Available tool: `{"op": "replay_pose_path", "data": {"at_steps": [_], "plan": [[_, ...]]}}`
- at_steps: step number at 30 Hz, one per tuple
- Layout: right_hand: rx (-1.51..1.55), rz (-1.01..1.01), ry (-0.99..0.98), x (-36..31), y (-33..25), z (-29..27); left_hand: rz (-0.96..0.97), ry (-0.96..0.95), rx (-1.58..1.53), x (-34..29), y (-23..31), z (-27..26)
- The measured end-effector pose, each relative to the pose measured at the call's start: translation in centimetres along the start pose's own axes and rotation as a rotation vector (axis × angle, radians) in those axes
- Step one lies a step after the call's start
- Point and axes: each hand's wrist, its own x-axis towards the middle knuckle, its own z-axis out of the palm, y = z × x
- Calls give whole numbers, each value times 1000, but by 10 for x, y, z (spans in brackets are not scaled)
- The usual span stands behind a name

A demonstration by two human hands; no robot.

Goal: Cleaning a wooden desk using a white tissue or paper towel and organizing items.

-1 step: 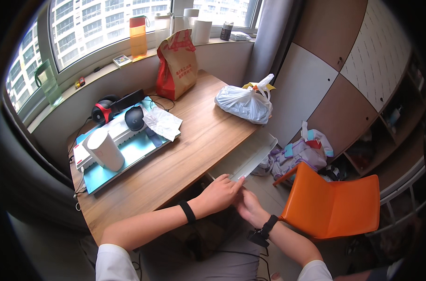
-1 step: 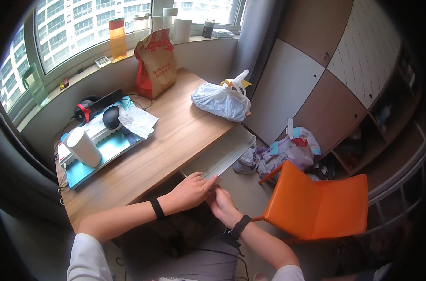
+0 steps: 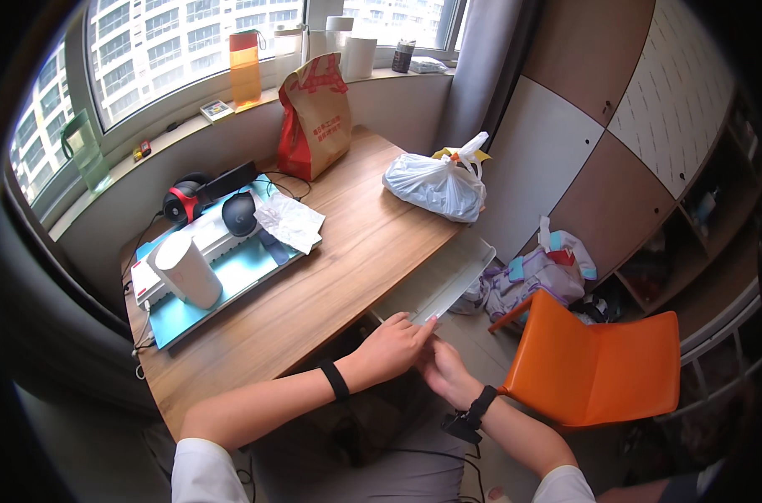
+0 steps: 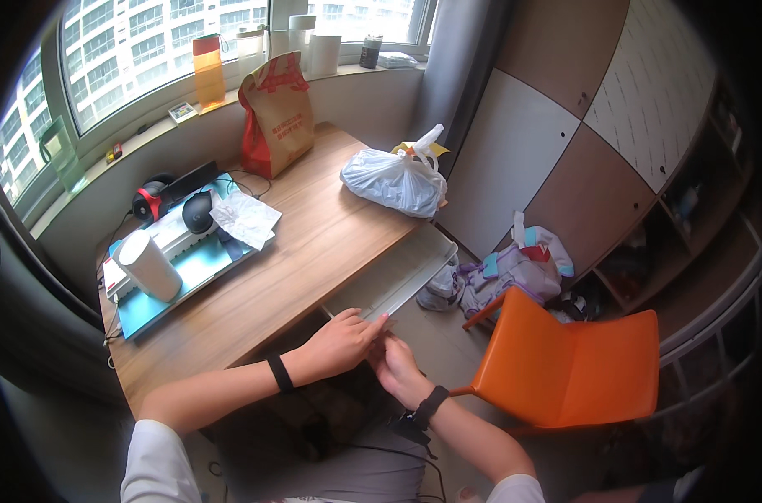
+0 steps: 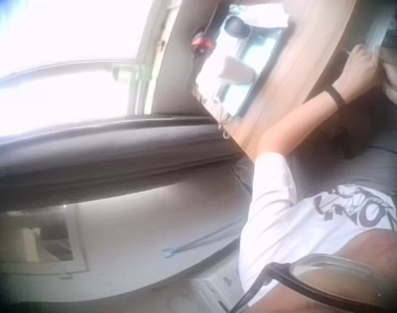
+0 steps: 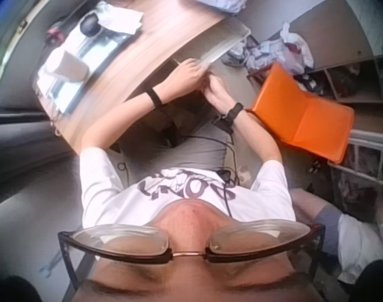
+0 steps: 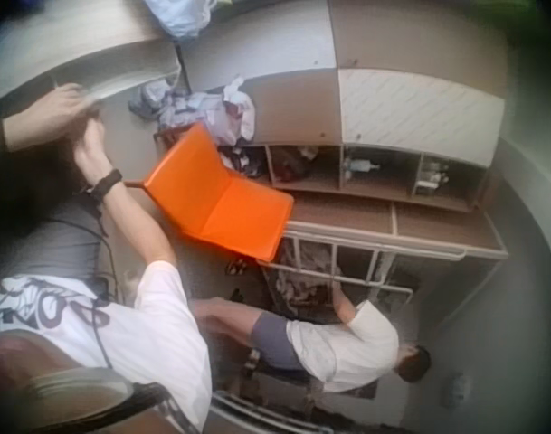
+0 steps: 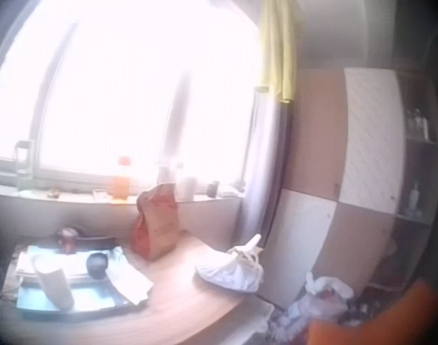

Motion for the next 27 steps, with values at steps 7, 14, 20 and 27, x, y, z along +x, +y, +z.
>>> {"op": "replay_pose_path", "data": {"at_steps": [7,14,20,27], "plan": [[139,-170,101,68,-61,-24,1,-33,30,3,3,-12],[93,-220,141,150,-165,-61,16,-20,8,8,-2,-6],[-179,-217,95,158,-197,-48,-4,-75,32,6,-1,-9],[-1070,-655,230,172,-205,-77,7,-84,27,11,-1,-9]]}}
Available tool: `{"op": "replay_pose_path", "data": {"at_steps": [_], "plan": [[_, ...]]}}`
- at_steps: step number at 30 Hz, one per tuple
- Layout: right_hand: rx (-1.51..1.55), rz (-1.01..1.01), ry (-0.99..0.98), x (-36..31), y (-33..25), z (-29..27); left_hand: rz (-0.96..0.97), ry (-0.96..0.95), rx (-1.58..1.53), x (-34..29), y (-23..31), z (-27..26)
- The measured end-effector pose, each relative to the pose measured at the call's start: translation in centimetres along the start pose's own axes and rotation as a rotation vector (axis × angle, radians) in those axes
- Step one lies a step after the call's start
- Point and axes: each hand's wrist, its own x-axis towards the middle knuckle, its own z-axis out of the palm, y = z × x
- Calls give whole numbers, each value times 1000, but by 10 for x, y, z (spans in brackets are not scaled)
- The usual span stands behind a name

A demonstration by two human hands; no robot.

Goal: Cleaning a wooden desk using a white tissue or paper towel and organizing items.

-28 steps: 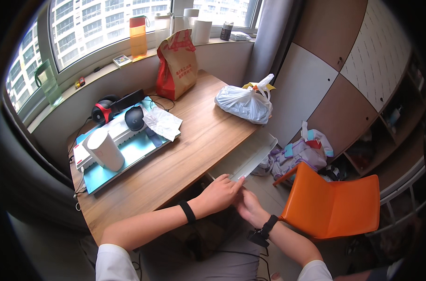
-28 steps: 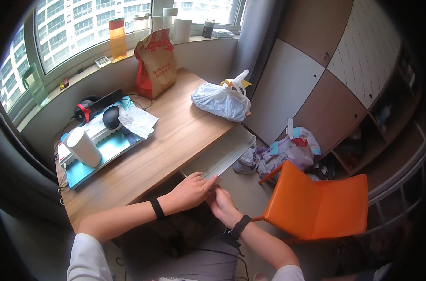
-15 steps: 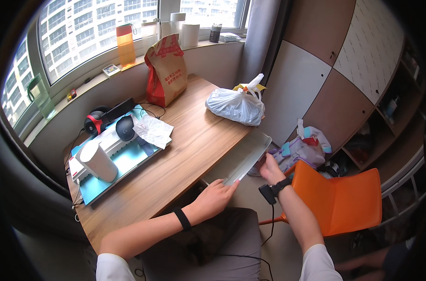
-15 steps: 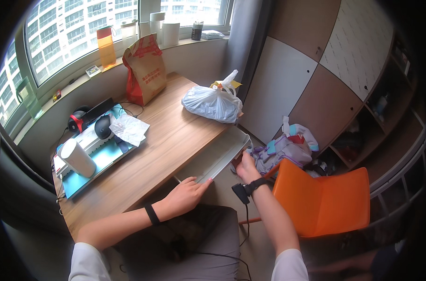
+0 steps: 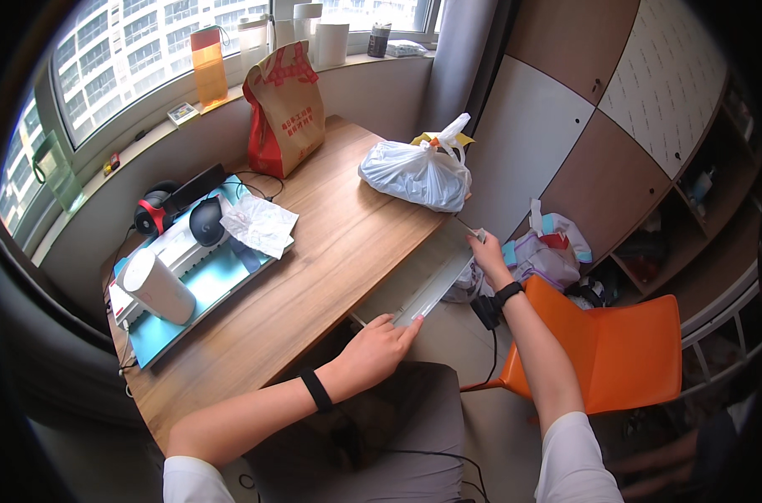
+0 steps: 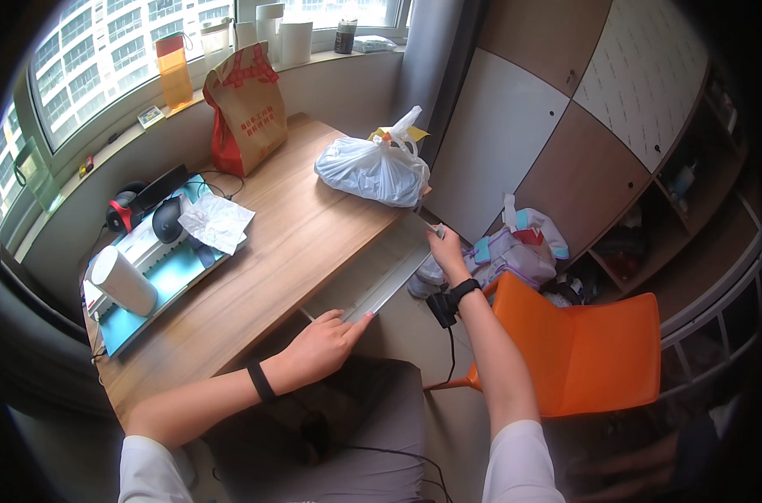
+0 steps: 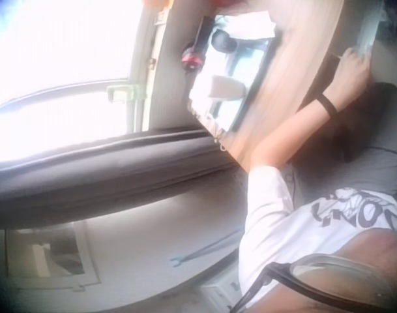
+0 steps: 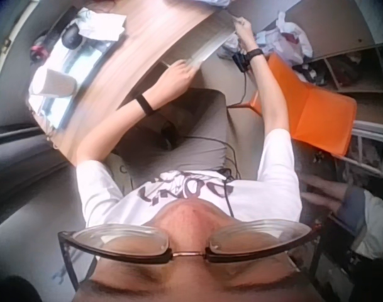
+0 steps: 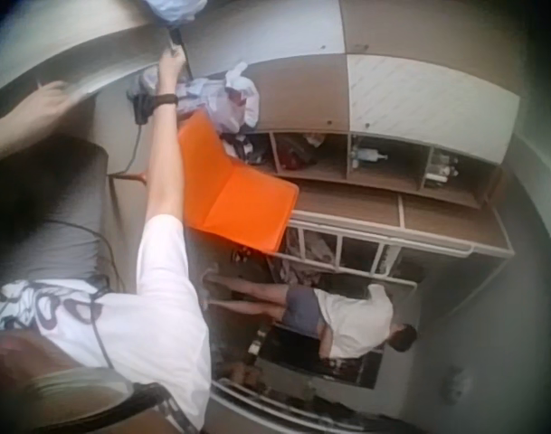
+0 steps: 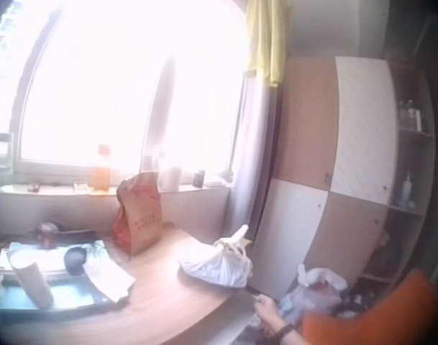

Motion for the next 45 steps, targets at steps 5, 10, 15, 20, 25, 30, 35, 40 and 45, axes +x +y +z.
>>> {"op": "replay_pose_path", "data": {"at_steps": [5,10,15,20,25,30,35,40,45], "plan": [[-122,-122,175,-13,-19,13,-12,8,-2,-5,-2,0],[-234,-229,163,-18,-27,2,-4,2,-1,-5,1,-3],[-332,-276,123,-14,-49,10,-9,-25,12,-4,1,-6],[-398,-183,-107,22,-53,6,-14,-14,21,-4,2,-4],[-415,-89,-163,30,-16,-17,-3,46,-2,-1,3,4],[1239,414,356,-19,-7,-42,-9,49,-33,-3,0,4],[1609,358,48,-110,-80,-63,-21,72,-30,-1,1,-6],[1408,345,6,-171,-167,-48,-7,88,-24,-2,1,-4],[1335,212,15,-180,-153,-24,-13,81,-60,-4,3,1]]}}
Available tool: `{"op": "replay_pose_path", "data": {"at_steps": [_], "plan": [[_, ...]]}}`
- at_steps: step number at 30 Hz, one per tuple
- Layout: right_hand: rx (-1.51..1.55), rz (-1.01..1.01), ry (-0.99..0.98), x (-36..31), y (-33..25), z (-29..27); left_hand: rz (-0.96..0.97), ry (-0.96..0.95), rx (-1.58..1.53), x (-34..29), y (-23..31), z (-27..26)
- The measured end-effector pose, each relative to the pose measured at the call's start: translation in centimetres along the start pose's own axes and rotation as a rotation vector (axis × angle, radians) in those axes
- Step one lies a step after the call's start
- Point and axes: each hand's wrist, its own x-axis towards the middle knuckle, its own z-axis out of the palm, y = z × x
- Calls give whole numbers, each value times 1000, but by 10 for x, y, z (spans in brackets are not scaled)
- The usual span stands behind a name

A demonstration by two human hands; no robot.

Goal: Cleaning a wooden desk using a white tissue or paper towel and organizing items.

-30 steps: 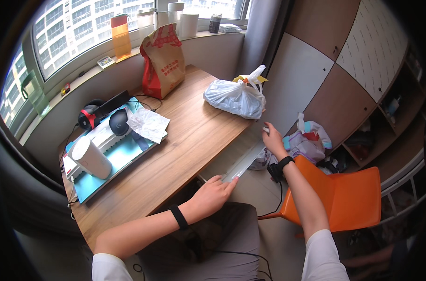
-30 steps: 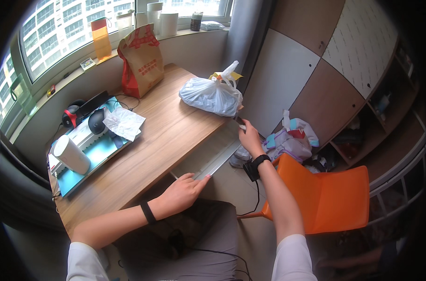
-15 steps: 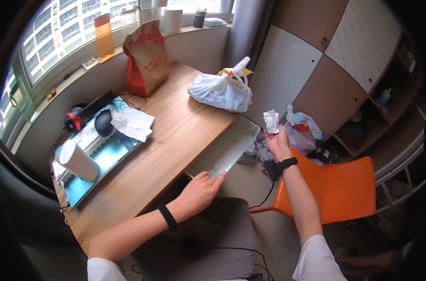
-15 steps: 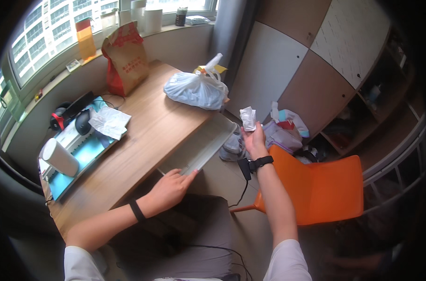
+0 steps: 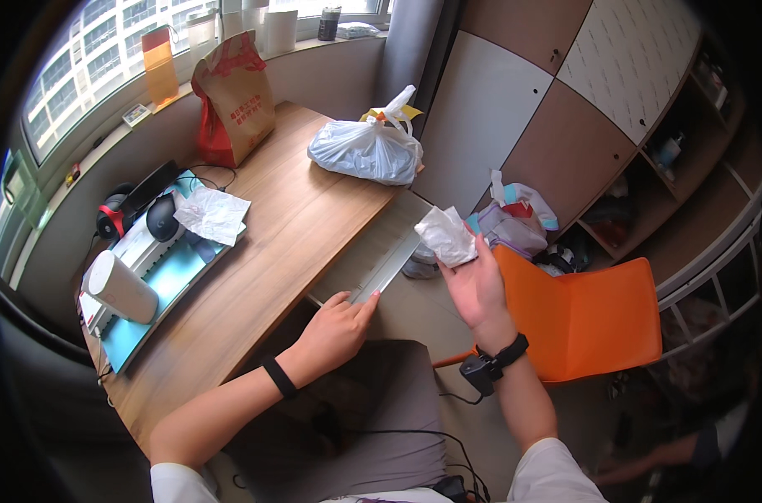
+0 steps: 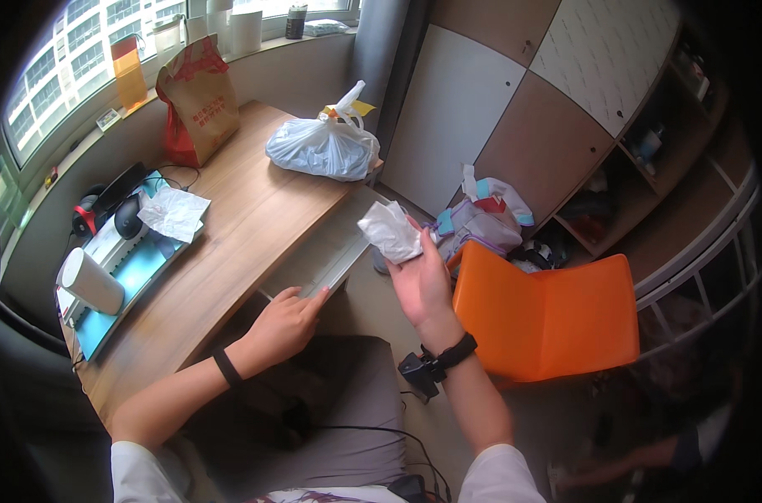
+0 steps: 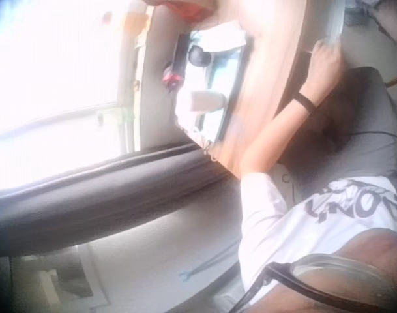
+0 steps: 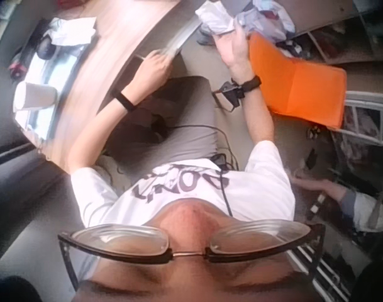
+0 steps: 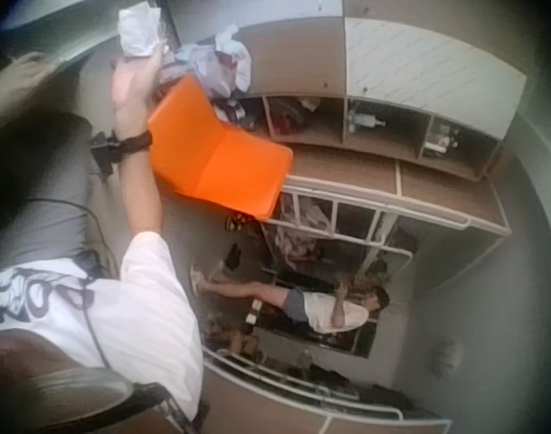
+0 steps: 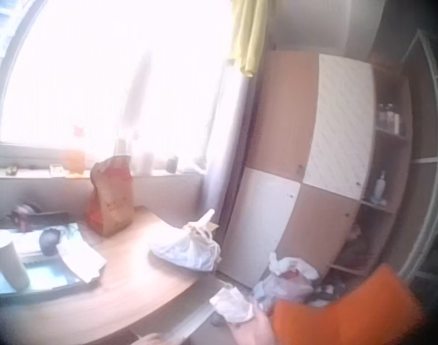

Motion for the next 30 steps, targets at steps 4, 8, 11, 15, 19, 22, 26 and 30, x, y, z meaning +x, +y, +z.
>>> {"op": "replay_pose_path", "data": {"at_steps": [4,8,11,15,19,22,26,30], "plan": [[-44,-109,260,6,55,-73,-25,-31,-4,0,4,-2],[49,144,481,15,103,-108,4,10,-20,2,7,-2],[7,252,344,8,139,-84,10,25,-20,-1,4,-2],[-3,280,208,-24,148,-18,-11,25,12,-1,4,-6],[-91,276,106,-47,150,-14,-18,24,-2,5,6,-2],[-171,311,51,-66,149,-3,-16,27,0,4,6,-2],[-197,391,24,-74,145,-4,-2,29,27,-1,2,-1],[-147,394,128,-79,145,-9,12,4,36,-4,-2,4]]}}
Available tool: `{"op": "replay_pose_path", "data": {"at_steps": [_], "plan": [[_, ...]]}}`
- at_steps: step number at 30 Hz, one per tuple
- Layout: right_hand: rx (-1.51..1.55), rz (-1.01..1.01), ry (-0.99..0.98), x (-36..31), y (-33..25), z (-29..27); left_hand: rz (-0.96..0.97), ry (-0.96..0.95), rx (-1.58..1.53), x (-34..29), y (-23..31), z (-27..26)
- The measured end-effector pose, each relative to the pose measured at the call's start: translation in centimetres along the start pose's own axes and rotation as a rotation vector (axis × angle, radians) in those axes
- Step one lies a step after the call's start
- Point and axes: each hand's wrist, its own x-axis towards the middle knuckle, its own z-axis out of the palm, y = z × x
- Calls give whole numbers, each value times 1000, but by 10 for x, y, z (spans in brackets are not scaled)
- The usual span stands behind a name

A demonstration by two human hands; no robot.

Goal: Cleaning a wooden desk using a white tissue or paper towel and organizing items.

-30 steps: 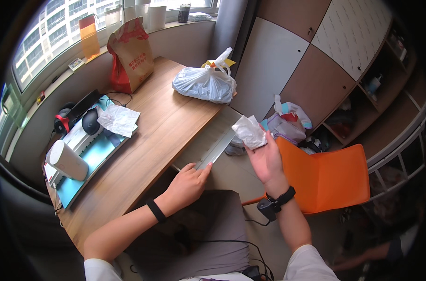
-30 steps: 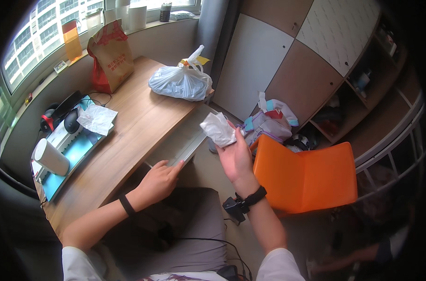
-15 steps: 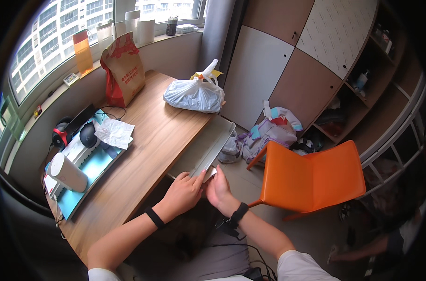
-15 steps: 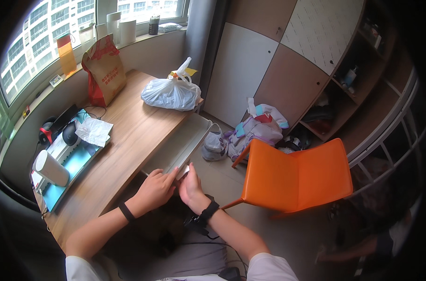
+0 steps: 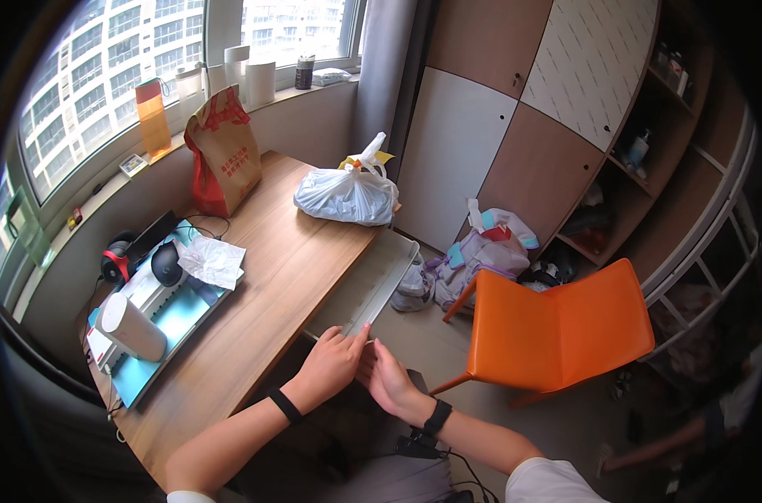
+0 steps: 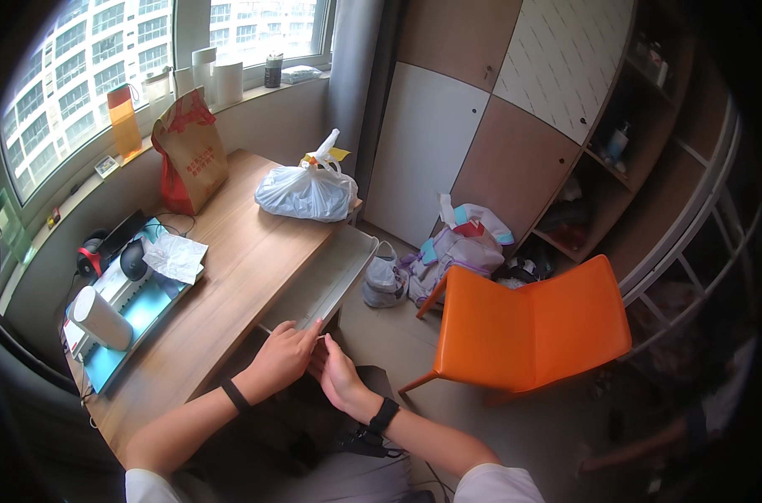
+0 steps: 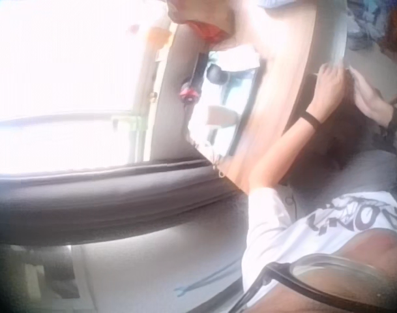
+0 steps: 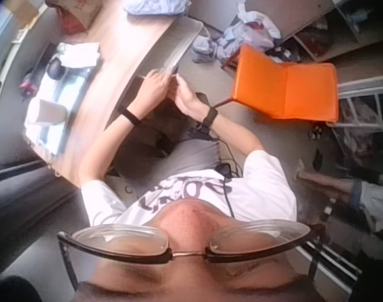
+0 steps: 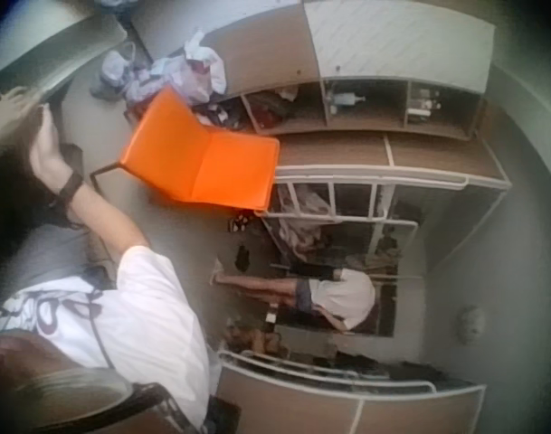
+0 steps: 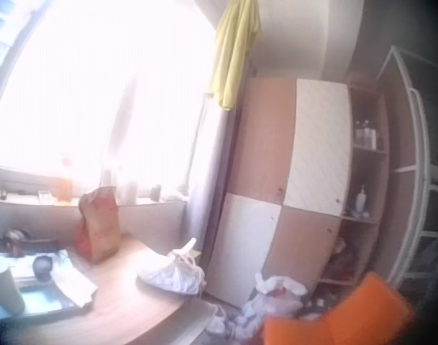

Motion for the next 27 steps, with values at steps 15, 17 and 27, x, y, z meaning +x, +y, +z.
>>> {"op": "replay_pose_path", "data": {"at_steps": [15,17,27], "plan": [[130,106,-45,10,23,1,-115,45,-48,6,6,4],[130,172,-56,4,22,1,-129,9,-76,6,7,3],[162,216,-34,58,28,-45,-88,141,-35,2,2,14]]}}
